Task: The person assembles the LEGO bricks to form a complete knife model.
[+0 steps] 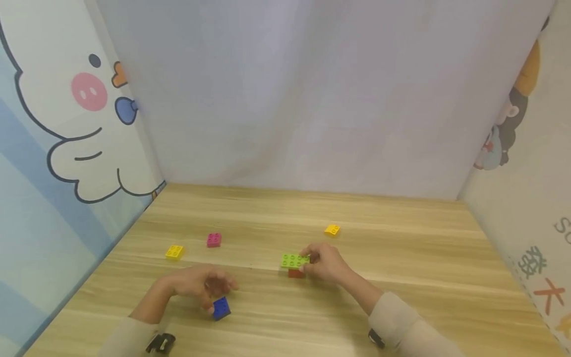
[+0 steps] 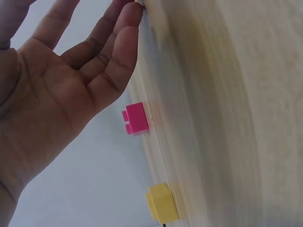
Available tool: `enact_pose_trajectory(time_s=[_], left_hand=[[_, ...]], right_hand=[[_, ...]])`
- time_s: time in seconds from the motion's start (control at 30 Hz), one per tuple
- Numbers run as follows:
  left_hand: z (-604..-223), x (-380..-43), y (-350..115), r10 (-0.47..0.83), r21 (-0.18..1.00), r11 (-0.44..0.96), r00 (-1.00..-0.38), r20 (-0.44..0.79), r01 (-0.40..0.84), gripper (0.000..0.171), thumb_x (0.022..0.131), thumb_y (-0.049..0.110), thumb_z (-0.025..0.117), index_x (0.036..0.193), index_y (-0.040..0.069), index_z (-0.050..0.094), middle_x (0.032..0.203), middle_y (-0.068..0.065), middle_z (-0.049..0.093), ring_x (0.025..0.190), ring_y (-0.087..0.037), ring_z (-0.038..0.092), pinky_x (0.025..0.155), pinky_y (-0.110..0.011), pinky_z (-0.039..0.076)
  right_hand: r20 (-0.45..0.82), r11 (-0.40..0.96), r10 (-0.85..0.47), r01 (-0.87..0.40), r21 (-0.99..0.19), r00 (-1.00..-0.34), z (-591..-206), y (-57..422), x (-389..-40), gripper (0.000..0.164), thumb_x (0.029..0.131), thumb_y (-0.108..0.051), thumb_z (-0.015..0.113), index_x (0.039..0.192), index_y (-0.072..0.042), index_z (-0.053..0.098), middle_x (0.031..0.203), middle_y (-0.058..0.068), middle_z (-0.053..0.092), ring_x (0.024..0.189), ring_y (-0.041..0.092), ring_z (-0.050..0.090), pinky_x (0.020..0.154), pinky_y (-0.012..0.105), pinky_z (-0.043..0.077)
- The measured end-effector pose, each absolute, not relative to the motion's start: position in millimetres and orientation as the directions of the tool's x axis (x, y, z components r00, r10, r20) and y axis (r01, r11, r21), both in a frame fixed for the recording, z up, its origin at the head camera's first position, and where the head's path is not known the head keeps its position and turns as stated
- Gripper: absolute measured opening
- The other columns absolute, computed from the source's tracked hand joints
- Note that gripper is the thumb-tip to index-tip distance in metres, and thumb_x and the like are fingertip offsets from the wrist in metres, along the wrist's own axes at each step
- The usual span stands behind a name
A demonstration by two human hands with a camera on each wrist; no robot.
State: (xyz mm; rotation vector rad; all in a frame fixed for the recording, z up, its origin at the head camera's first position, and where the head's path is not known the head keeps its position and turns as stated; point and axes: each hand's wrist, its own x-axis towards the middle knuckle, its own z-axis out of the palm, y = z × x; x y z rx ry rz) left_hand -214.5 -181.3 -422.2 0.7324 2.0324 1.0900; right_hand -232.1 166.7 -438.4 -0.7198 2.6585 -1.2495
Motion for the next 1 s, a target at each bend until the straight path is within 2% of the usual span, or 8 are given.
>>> enact_pose_trajectory(time_s=[0.23,0.57,0.83,1.0], left_hand=[[-425.8,-218.0,-178.9,0.711,0.84,0.534,-0.59,-0.382,0.099,0.06,0.064,-0.021,0.068,0.116,0.006,0.063,0.094,-0.009,0.058,0.082,-0.025,0.058,0.07,-0.031,0.051],[-433.0,-224.4,-179.3,0.71,0.809,0.578,-0.556,-0.433,0.107,0.054,0.065,-0.019,0.07,0.109,0.011,0.068,0.09,-0.005,0.06,0.081,-0.021,0.057,0.069,-0.029,0.05],[-435.7,-223.5,-178.9,0.709,0.815,0.569,-0.569,-0.417,0.111,0.041,0.064,-0.019,0.07,0.095,0.008,0.071,0.085,-0.002,0.064,0.08,-0.019,0.058,0.07,-0.029,0.05],[-435.0,-224.2,-179.7,0.724,0.823,0.549,-0.576,-0.378,0.15,0.038,0.064,-0.016,0.072,0.094,0.008,0.071,0.083,-0.002,0.064,0.077,-0.019,0.058,0.068,-0.028,0.05]], right_hand=[[0.09,0.554,-0.462,-0.366,-0.747,-0.882,-438.1,167.5,-232.3,0.028,0.079,-0.011,0.074,0.104,0.001,0.066,0.083,0.001,0.057,0.072,0.015,0.052,0.061,0.028,0.047],[0.08,0.551,-0.453,-0.35,-0.758,-0.888,-438.6,167.1,-232.5,0.027,0.079,-0.011,0.074,0.103,0.0,0.066,0.083,0.002,0.057,0.072,0.015,0.052,0.061,0.028,0.047],[0.077,0.541,-0.453,-0.343,-0.768,-0.888,-437.3,166.8,-231.1,0.027,0.079,-0.01,0.074,0.102,0.001,0.066,0.084,0.003,0.056,0.072,0.017,0.052,0.061,0.028,0.047],[0.077,0.535,-0.452,-0.34,-0.773,-0.888,-436.9,166.6,-231.0,0.027,0.079,-0.009,0.074,0.102,0.002,0.066,0.083,0.003,0.056,0.071,0.017,0.052,0.061,0.027,0.047]])
